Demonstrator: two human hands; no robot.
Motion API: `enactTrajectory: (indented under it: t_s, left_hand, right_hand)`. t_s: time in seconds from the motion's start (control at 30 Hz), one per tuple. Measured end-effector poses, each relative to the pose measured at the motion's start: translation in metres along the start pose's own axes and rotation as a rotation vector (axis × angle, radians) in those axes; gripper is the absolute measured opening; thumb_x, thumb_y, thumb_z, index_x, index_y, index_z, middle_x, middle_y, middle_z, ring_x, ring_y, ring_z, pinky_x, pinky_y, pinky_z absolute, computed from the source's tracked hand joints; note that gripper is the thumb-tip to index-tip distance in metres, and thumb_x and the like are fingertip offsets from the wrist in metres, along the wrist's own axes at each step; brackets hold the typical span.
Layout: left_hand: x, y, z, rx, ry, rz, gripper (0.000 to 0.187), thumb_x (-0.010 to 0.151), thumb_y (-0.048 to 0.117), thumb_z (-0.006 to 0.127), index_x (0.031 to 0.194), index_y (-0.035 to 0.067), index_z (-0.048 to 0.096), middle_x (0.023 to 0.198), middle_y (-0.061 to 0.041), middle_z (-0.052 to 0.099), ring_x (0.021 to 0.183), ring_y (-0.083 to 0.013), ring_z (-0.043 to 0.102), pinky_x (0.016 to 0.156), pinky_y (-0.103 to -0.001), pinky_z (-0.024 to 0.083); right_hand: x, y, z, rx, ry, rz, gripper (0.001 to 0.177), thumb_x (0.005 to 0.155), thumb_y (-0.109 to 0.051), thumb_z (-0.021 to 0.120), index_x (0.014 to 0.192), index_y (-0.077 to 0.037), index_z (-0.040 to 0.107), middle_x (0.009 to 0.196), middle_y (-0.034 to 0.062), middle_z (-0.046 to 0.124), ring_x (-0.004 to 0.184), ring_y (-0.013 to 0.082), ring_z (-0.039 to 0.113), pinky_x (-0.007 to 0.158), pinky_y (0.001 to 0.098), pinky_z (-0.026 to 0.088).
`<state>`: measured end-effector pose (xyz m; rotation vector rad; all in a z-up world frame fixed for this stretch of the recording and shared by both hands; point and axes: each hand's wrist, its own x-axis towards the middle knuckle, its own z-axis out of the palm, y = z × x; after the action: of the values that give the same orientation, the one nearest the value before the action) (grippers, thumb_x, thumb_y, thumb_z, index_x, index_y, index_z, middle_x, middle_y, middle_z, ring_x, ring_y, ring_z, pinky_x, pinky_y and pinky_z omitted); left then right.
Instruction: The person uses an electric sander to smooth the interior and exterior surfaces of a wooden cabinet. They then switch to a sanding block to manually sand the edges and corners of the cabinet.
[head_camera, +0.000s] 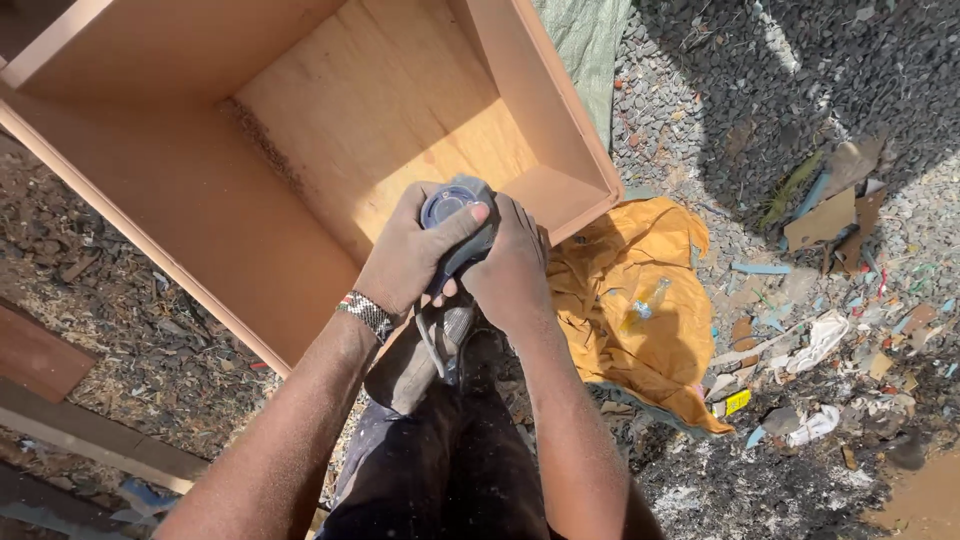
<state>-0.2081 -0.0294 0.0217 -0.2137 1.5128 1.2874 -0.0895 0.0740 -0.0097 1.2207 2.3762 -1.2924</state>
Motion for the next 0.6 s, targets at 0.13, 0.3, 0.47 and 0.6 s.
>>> enactTrajectory:
  t_s: [0.13,0.3,0.47,0.6]
  left_hand:
    - [-0.055,-0.045,0.027,0.29,0.047,0.182,0.085,0.078,0.047,0.113,0.143,0.015,0.068,0.113,-0.014,0.08,0.1,-0.0241,0.073,0.086,-0.038,0.068]
    - [-0.096,-0.111,0.081,0.658,-0.073,0.502,0.07,0.089,0.037,0.097,0.152,0.02,0.07,0.177,-0.012,0.064,0.155,-0.0488,0.066,0.127,-0.067,0.055]
    - [-0.054,-0.208,0.086,1.231,-0.154,0.906,0.058,0.116,0.046,0.059,0.166,0.018,0.061,0.182,-0.003,0.057,0.154,-0.0302,0.06,0.089,-0.057,0.059]
    - [-0.039,-0.224,0.091,1.298,-0.092,0.911,0.065,0.108,0.039,0.077,0.169,0.032,0.054,0.183,-0.006,0.052,0.1,-0.0466,0.087,0.073,-0.06,0.076]
  right_hand:
    - [-0.011,0.012,0.0,0.029,0.045,-0.032,0.034,0.091,-0.033,0.074,0.12,-0.019,0.064,0.115,0.0121,0.072,0.124,0.045,0.072,0.103,0.0589,0.053]
    - [-0.018,0.059,0.039,0.101,0.087,-0.062,0.041,0.084,-0.035,0.083,0.119,-0.022,0.064,0.112,0.0061,0.073,0.119,0.0391,0.074,0.098,0.0539,0.056]
    - [-0.016,0.121,0.093,0.18,0.113,-0.056,0.05,0.078,-0.038,0.091,0.118,-0.026,0.064,0.11,0.0002,0.075,0.115,0.0332,0.077,0.092,0.049,0.058]
    - [-0.012,0.135,0.115,0.234,0.141,-0.064,0.057,0.073,-0.04,0.098,0.117,-0.029,0.063,0.107,-0.0046,0.076,0.111,0.0285,0.079,0.088,0.045,0.06]
